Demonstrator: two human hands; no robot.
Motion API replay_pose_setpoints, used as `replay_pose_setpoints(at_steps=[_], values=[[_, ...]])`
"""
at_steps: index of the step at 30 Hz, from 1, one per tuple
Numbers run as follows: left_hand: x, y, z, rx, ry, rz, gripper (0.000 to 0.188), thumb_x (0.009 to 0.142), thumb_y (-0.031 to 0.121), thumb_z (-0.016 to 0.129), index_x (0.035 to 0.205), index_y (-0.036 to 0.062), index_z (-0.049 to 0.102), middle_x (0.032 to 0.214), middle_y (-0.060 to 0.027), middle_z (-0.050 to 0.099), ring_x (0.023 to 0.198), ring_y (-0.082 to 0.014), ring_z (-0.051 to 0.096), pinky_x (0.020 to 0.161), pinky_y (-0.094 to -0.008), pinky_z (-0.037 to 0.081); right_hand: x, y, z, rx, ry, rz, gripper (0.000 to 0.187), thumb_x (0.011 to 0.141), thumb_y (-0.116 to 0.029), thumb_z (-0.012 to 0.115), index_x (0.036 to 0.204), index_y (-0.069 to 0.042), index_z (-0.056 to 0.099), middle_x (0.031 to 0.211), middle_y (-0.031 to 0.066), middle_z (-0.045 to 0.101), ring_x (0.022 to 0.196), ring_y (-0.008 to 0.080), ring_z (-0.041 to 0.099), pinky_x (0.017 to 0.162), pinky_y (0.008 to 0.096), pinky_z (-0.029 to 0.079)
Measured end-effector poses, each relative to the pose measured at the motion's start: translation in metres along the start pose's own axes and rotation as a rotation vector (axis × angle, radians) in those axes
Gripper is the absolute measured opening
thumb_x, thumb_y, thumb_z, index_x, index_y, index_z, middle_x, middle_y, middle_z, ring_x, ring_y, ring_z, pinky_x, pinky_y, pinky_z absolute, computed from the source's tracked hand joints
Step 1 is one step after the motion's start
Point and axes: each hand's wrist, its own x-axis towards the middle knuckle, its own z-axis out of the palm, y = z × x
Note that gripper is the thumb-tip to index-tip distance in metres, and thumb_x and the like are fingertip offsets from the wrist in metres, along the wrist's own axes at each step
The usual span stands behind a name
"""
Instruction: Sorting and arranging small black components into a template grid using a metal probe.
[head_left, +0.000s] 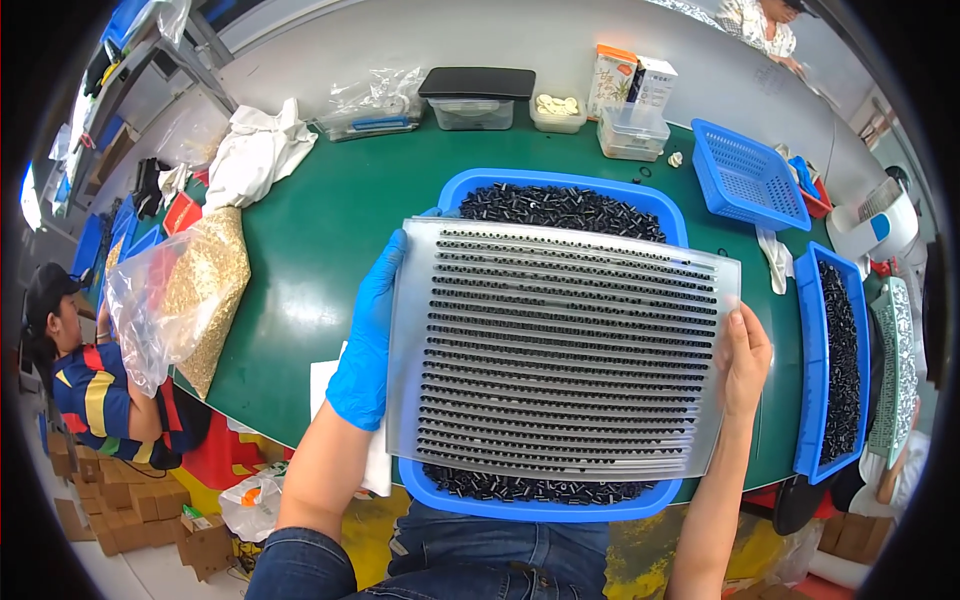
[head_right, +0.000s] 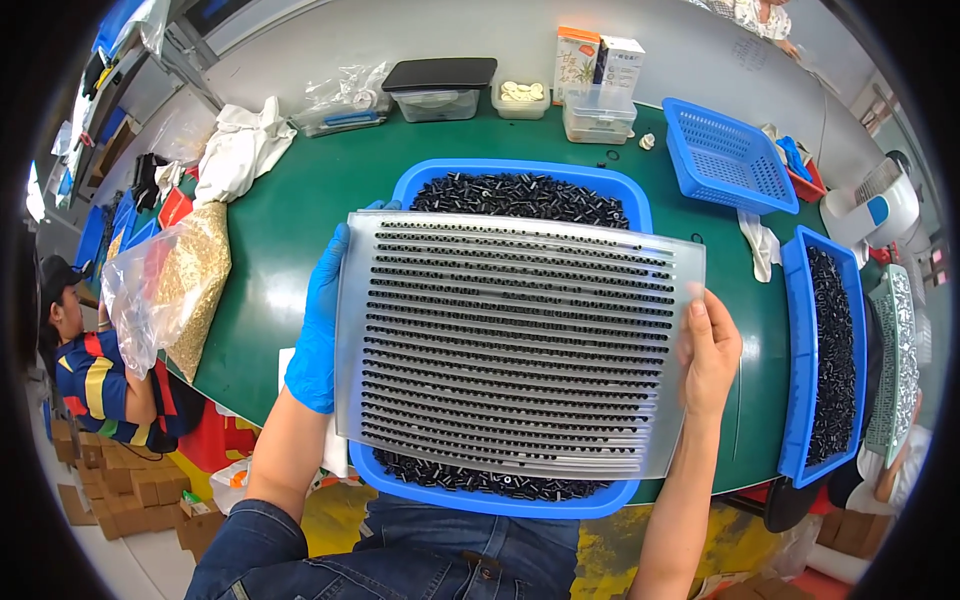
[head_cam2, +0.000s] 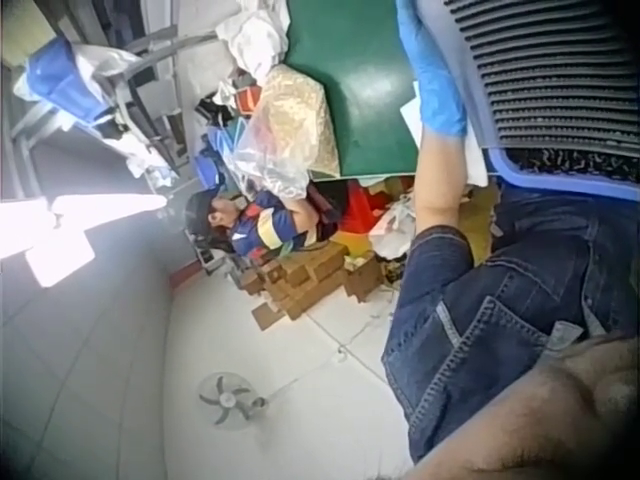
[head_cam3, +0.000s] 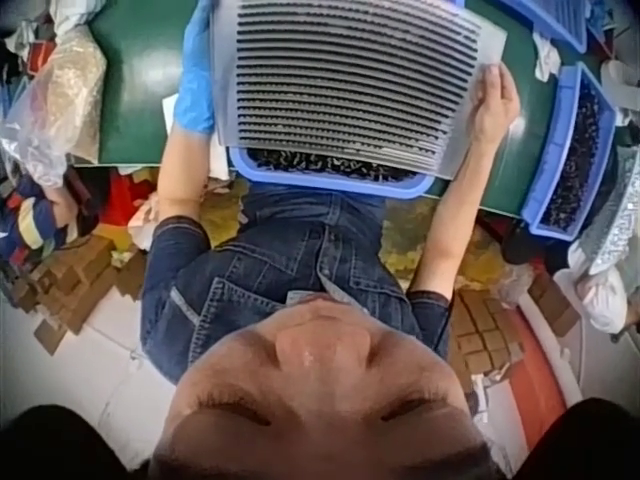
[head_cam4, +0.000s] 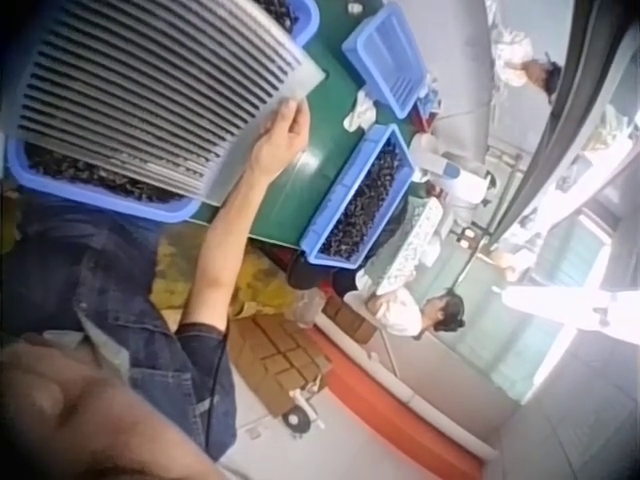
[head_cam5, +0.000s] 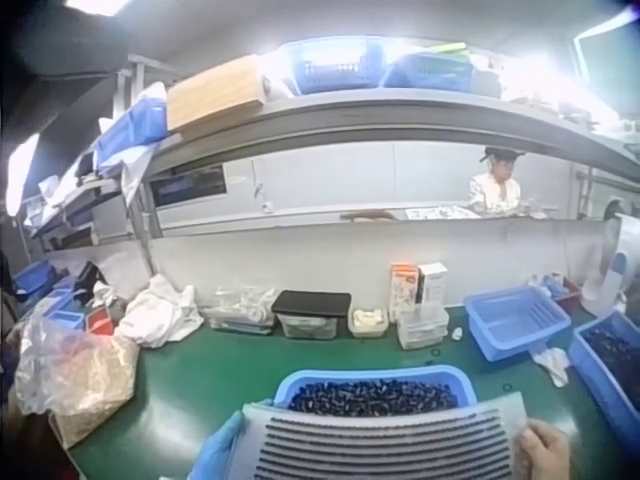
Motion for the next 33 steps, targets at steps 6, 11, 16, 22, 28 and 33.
replay_pose_setpoints(at_steps=[6, 11, 16, 22, 28, 33], values=[[-0.0006, -0.0005, 0.0016, 0.013, -0.001, 0.005, 0.050, 0.102, 0.038, 0.047, 0.140, 0.0047, 0.047, 0.136, -0.0139, 0.055, 0.121, -0.0252, 0.056, 0.106, -0.0386, 0.045, -0.0010, -0.0002, 0.0036, 0.008, 0.018, 0.003, 0.036, 0.098, -0.022, 0.060, 0.123, 0.004, 0.061, 0.069, -0.0092, 0.050, 0.053, -0.0011, 0.035, 0.045, 0.0178, 0.023], [0.0004, 0.0005, -0.0007, 0.023, -0.058, 0.030, 0.054, 0.102, 0.036, 0.048, 0.144, 0.0042, 0.039, 0.141, -0.0130, 0.051, 0.128, -0.0260, 0.051, 0.110, -0.0393, 0.041, -0.0018, -0.0040, 0.0080, 0.025, 0.008, 0.006, 0.035, 0.098, -0.022, 0.060, 0.122, 0.003, 0.061, 0.070, -0.0090, 0.051, 0.053, -0.0011, 0.036, 0.045, 0.0178, 0.024], [0.0025, -0.0022, 0.0009, 0.003, -0.046, 0.047, 0.054, 0.102, 0.035, 0.049, 0.143, 0.0027, 0.040, 0.144, -0.0135, 0.048, 0.132, -0.0257, 0.047, 0.113, -0.0389, 0.037, -0.0010, -0.0026, 0.0064, 0.038, -0.033, -0.010, 0.035, 0.098, -0.021, 0.061, 0.123, 0.003, 0.061, 0.072, -0.0081, 0.052, 0.053, -0.0010, 0.036, 0.045, 0.0176, 0.026], [0.0031, -0.0010, -0.0016, 0.041, 0.009, 0.046, 0.054, 0.102, 0.035, 0.048, 0.145, 0.0030, 0.039, 0.145, -0.0135, 0.047, 0.134, -0.0256, 0.045, 0.115, -0.0397, 0.035, -0.0017, -0.0045, 0.0075, 0.051, -0.023, 0.008, 0.033, 0.098, -0.021, 0.060, 0.122, 0.002, 0.061, 0.072, -0.0079, 0.052, 0.053, -0.0003, 0.037, 0.045, 0.0181, 0.026], [0.0021, -0.0026, 0.0032, 0.037, 0.054, 0.047, 0.055, 0.102, 0.036, 0.047, 0.146, 0.0032, 0.038, 0.148, -0.0135, 0.044, 0.135, -0.0256, 0.044, 0.116, -0.0398, 0.034, -0.0020, -0.0036, 0.0072, 0.052, -0.040, 0.009, 0.034, 0.098, -0.022, 0.060, 0.122, 0.003, 0.061, 0.073, -0.0077, 0.051, 0.053, -0.0003, 0.036, 0.046, 0.0179, 0.026], [0.0013, -0.0021, 0.0031, 0.061, 0.057, 0.055, 0.055, 0.102, 0.036, 0.048, 0.145, 0.0033, 0.038, 0.147, -0.0134, 0.045, 0.134, -0.0256, 0.045, 0.115, -0.0397, 0.035, -0.0022, -0.0041, 0.0087, 0.044, -0.036, 0.004, 0.034, 0.098, -0.022, 0.060, 0.121, 0.003, 0.061, 0.072, -0.0078, 0.050, 0.053, -0.0004, 0.036, 0.045, 0.0181, 0.025]])
